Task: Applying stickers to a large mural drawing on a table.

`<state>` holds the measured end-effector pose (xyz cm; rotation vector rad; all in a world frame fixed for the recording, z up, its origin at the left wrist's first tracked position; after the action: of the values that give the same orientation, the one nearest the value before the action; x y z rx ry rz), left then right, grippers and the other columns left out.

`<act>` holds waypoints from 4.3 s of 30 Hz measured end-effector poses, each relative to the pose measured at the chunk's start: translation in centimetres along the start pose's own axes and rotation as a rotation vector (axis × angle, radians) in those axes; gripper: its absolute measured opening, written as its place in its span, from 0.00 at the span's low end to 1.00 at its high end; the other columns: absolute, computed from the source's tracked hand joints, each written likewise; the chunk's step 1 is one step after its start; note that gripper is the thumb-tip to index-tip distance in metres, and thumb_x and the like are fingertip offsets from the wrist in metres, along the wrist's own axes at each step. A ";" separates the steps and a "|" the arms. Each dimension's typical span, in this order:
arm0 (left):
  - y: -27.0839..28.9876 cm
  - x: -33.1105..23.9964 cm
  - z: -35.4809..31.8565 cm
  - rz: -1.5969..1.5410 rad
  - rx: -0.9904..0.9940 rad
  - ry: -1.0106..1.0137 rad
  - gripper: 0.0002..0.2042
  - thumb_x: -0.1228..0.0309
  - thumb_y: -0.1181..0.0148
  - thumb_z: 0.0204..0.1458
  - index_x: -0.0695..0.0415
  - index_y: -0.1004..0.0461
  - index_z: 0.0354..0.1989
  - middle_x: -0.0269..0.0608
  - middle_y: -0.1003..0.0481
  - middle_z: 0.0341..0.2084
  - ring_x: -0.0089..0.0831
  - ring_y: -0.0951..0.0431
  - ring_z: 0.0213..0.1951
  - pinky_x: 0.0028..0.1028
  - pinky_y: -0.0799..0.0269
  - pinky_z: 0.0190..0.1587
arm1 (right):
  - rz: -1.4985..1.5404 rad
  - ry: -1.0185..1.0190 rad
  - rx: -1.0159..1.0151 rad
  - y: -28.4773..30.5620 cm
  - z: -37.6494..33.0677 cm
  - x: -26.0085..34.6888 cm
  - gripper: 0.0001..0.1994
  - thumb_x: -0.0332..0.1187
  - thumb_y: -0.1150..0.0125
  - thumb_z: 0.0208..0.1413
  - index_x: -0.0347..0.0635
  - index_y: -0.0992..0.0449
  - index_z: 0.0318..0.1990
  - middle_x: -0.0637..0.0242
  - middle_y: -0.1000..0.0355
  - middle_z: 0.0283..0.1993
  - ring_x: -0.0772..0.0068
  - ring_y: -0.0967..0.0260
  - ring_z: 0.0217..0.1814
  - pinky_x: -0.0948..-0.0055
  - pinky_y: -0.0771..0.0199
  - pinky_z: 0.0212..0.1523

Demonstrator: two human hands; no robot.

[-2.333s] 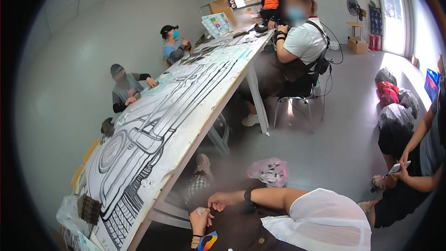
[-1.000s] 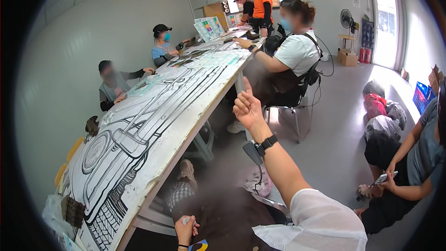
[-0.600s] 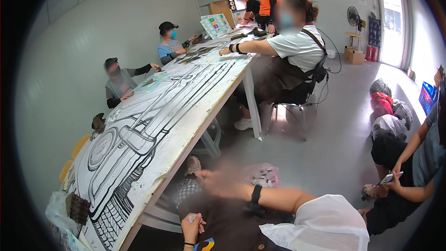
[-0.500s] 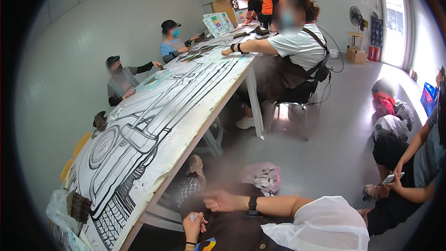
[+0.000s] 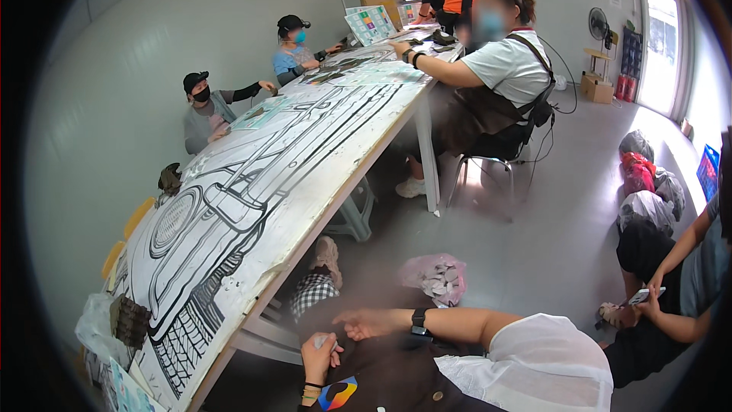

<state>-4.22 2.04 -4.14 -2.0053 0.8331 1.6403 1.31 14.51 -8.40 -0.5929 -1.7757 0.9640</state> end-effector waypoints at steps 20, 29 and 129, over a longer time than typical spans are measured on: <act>-0.2 -0.1 0.1 -0.010 0.029 0.006 0.10 0.70 0.41 0.59 0.66 0.27 0.33 0.48 0.22 0.19 0.25 0.29 0.11 0.20 0.39 0.11 | -0.038 -0.009 0.080 -0.4 -0.3 0.1 0.15 0.37 0.56 0.70 0.43 0.34 0.58 0.69 0.34 0.31 0.78 0.33 0.36 0.78 0.30 0.38; 0.3 0.2 0.1 0.022 0.002 0.006 0.10 0.70 0.41 0.59 0.66 0.27 0.34 0.47 0.22 0.19 0.24 0.29 0.11 0.20 0.40 0.12 | -0.049 -0.002 0.084 -0.6 -0.3 0.3 0.16 0.38 0.55 0.69 0.44 0.33 0.59 0.69 0.32 0.32 0.77 0.32 0.37 0.78 0.30 0.39; 0.5 0.6 0.1 -0.008 0.051 -0.029 0.12 0.67 0.43 0.60 0.66 0.29 0.36 0.49 0.23 0.21 0.26 0.29 0.12 0.21 0.39 0.13 | -0.018 0.014 0.142 0.1 0.0 0.2 0.16 0.24 0.56 0.64 0.40 0.36 0.58 0.64 0.30 0.34 0.71 0.28 0.37 0.74 0.25 0.38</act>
<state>-4.52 1.65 -4.71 -1.9433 0.8475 1.6236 1.17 14.71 -8.33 -0.4918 -1.6813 1.0615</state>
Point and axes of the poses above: each hand's wrist, its own z-axis towards the middle knuckle, its own y-axis out of the back of the hand, x = y × z, the point moved 8 cm from there along z, towards the middle knuckle
